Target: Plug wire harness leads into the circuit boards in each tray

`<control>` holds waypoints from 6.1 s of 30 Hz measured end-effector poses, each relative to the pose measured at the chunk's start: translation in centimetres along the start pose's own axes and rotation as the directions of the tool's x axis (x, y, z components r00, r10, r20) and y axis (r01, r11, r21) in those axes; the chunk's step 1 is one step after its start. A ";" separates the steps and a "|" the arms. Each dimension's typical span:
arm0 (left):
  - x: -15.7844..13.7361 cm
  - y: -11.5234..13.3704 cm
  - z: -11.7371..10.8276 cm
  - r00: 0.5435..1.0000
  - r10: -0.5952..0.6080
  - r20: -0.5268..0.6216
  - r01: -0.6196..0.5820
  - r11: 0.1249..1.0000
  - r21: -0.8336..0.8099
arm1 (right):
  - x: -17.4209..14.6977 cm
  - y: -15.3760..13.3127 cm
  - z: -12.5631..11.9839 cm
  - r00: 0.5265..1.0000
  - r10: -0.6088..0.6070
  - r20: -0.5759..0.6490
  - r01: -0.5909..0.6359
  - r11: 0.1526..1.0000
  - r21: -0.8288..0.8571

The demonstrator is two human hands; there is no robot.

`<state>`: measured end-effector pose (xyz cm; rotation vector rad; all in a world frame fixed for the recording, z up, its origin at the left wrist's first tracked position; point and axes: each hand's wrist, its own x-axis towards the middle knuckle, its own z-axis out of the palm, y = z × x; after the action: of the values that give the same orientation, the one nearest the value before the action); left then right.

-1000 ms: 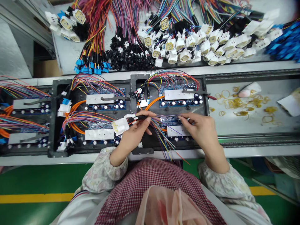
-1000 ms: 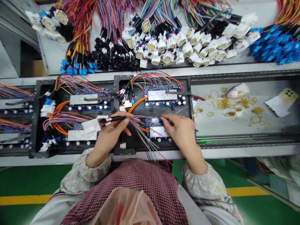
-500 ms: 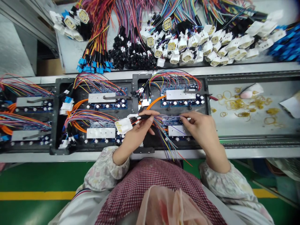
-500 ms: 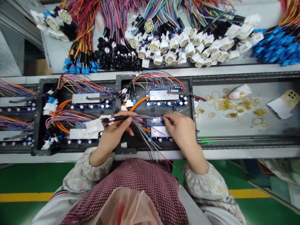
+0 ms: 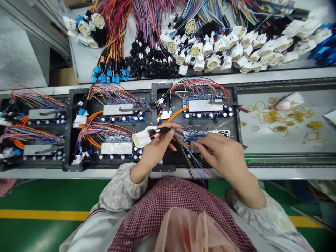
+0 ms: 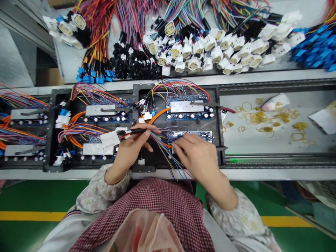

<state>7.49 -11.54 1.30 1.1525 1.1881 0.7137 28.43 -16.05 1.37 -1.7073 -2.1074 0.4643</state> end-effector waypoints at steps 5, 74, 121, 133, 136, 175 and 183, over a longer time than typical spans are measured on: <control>-0.1 -0.3 -0.1 0.999 -0.045 -0.026 0.047 0.997 0.060 | 0.9 0.3 1.8 0.996 -0.011 -0.089 0.018 0.997 0.071; 0.2 -0.7 0.9 1.000 0.008 0.030 -0.004 0.989 -0.148 | -2.0 5.1 -0.3 0.907 0.394 -0.152 -0.404 0.913 -0.045; 0.4 -0.6 0.8 1.000 0.005 0.020 -0.004 0.998 -0.067 | -2.0 5.1 -0.4 0.913 0.393 -0.112 -0.403 0.911 -0.090; 0.5 -1.3 0.4 1.000 0.025 0.005 -0.025 0.999 -0.033 | -1.9 5.4 -0.1 0.908 0.408 -0.090 -0.415 0.907 -0.075; 0.5 -1.3 0.5 1.000 0.025 -0.012 -0.026 0.999 -0.038 | -1.8 5.4 0.0 0.915 0.392 -0.094 -0.401 0.910 -0.106; 0.8 -0.6 1.1 0.999 -0.003 0.040 0.008 0.990 -0.143 | -0.8 5.2 -1.1 0.907 0.400 -0.133 -0.407 0.912 -0.036; 0.8 -1.1 0.7 0.999 -0.015 0.036 0.019 0.991 -0.129 | -0.7 5.4 0.0 0.917 0.378 -0.129 -0.392 0.913 -0.110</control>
<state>8.19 -11.40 -0.03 1.0417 1.1052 0.7442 33.14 -15.64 -1.32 -2.1897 -1.7609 0.3363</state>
